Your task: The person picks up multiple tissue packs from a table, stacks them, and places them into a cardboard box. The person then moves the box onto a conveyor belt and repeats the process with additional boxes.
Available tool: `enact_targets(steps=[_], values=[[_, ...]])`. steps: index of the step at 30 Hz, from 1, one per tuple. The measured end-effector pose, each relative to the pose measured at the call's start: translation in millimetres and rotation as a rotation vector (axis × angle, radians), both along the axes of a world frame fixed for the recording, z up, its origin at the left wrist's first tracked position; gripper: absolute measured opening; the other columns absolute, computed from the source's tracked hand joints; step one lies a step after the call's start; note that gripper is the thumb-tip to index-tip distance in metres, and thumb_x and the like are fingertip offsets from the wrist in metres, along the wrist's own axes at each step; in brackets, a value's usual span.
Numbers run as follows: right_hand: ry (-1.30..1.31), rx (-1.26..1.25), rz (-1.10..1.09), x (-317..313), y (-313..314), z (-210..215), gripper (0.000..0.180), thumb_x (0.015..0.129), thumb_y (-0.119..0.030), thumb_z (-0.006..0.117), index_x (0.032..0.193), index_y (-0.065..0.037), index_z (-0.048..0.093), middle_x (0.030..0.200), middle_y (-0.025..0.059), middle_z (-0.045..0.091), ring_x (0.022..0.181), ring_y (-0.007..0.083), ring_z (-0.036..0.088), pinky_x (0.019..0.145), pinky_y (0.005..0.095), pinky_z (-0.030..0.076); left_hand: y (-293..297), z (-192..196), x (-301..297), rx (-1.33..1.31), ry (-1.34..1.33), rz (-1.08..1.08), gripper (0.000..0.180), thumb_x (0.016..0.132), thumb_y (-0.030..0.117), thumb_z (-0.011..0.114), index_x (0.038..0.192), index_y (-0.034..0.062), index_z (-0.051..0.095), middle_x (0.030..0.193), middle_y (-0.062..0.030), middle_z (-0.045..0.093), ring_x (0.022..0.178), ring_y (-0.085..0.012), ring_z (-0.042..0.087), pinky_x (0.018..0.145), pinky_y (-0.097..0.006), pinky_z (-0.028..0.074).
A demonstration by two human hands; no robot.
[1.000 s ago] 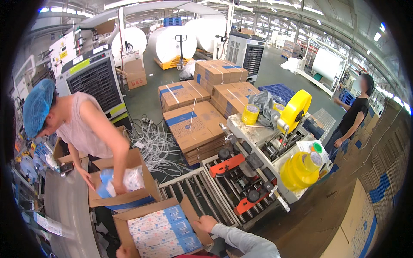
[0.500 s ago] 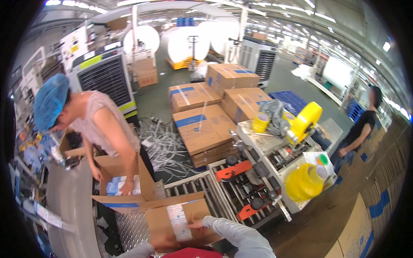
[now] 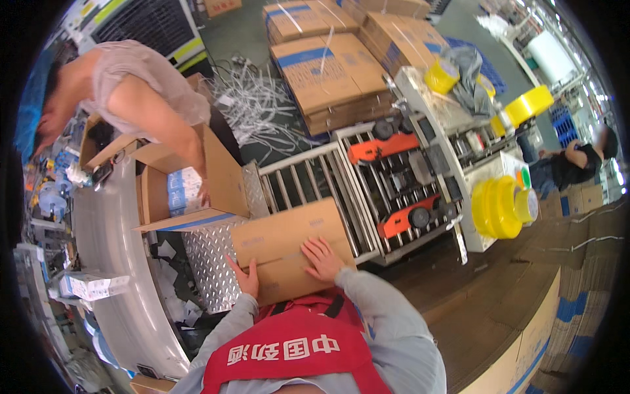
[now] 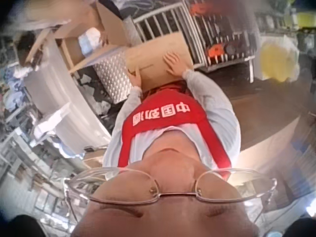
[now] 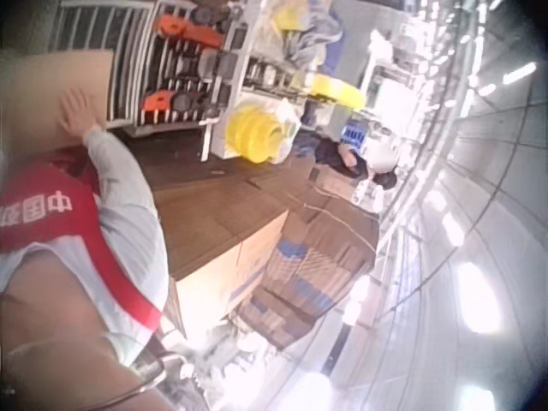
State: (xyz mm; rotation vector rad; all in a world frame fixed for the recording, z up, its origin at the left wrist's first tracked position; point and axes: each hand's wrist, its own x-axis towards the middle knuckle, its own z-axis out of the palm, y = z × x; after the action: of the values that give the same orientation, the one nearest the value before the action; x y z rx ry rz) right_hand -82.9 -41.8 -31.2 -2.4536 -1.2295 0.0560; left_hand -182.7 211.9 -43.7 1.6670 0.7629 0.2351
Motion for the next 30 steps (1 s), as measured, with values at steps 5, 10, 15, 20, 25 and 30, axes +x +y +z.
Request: enact_targets(steps=[5, 10, 15, 20, 25, 30], values=[[0.058, 0.071, 0.038, 92, -3, 25, 0.070, 0.083, -0.037, 0.060, 0.140, -0.004, 0.036, 0.143, 0.0155, 0.036, 0.136, 0.0335, 0.028, 0.114, 0.0492, 0.018, -4, 26, 52, 0.209, 0.036, -0.099, 0.067, 0.094, 0.023, 0.056, 0.144, -0.0035, 0.019, 0.142, -0.0221, 0.035, 0.127, -0.0284, 0.040, 0.105, -0.033, 0.032], [-0.011, 0.029, 0.162, 88, 22, 6, 0.071, 0.083, -0.039, 0.060, 0.141, -0.007, 0.035, 0.149, 0.0130, 0.030, 0.139, 0.0323, 0.023, 0.115, 0.0480, 0.015, 27, -48, 11, 0.075, 0.112, -0.003, 0.058, 0.098, 0.029, 0.046, 0.142, -0.0023, 0.024, 0.135, -0.0206, 0.043, 0.120, -0.0271, 0.045, 0.102, -0.034, 0.034], [0.017, 0.114, 0.243, 122, 11, -1, 0.068, 0.086, -0.044, 0.055, 0.143, -0.012, 0.035, 0.150, 0.0102, 0.029, 0.140, 0.0307, 0.022, 0.115, 0.0500, 0.012, 1, -36, 14, 0.272, 0.154, 0.040, 0.062, 0.098, 0.037, 0.045, 0.141, -0.0037, 0.024, 0.138, -0.0199, 0.040, 0.124, -0.0293, 0.041, 0.104, -0.036, 0.032], [-0.098, 0.050, 0.288, 184, -28, -4, 0.068, 0.088, -0.046, 0.051, 0.143, -0.011, 0.033, 0.150, 0.0100, 0.030, 0.140, 0.0297, 0.022, 0.115, 0.0497, 0.010, -128, -34, 17, 0.219, 0.092, 0.304, 0.063, 0.099, 0.036, 0.043, 0.141, -0.0069, 0.023, 0.140, -0.0246, 0.037, 0.128, -0.0313, 0.038, 0.108, -0.035, 0.028], [-0.058, -0.017, -0.090, 168, -64, 14, 0.073, 0.087, -0.045, 0.052, 0.143, -0.003, 0.030, 0.150, 0.0166, 0.025, 0.141, 0.0320, 0.018, 0.115, 0.0475, 0.011, -106, -37, 90, 0.311, 0.212, -0.043, 0.060, 0.099, 0.031, 0.044, 0.140, -0.0074, 0.022, 0.137, -0.0246, 0.038, 0.125, -0.0312, 0.040, 0.104, -0.036, 0.031], [-0.001, 0.011, -0.430, 148, -79, 17, 0.076, 0.086, -0.044, 0.054, 0.141, 0.003, 0.030, 0.149, 0.0217, 0.024, 0.141, 0.0340, 0.016, 0.115, 0.0471, 0.011, -128, -29, 195, 0.088, -0.048, -0.210, 0.055, 0.099, 0.027, 0.047, 0.140, -0.0022, 0.024, 0.131, -0.0211, 0.044, 0.117, -0.0283, 0.046, 0.100, -0.036, 0.035]])
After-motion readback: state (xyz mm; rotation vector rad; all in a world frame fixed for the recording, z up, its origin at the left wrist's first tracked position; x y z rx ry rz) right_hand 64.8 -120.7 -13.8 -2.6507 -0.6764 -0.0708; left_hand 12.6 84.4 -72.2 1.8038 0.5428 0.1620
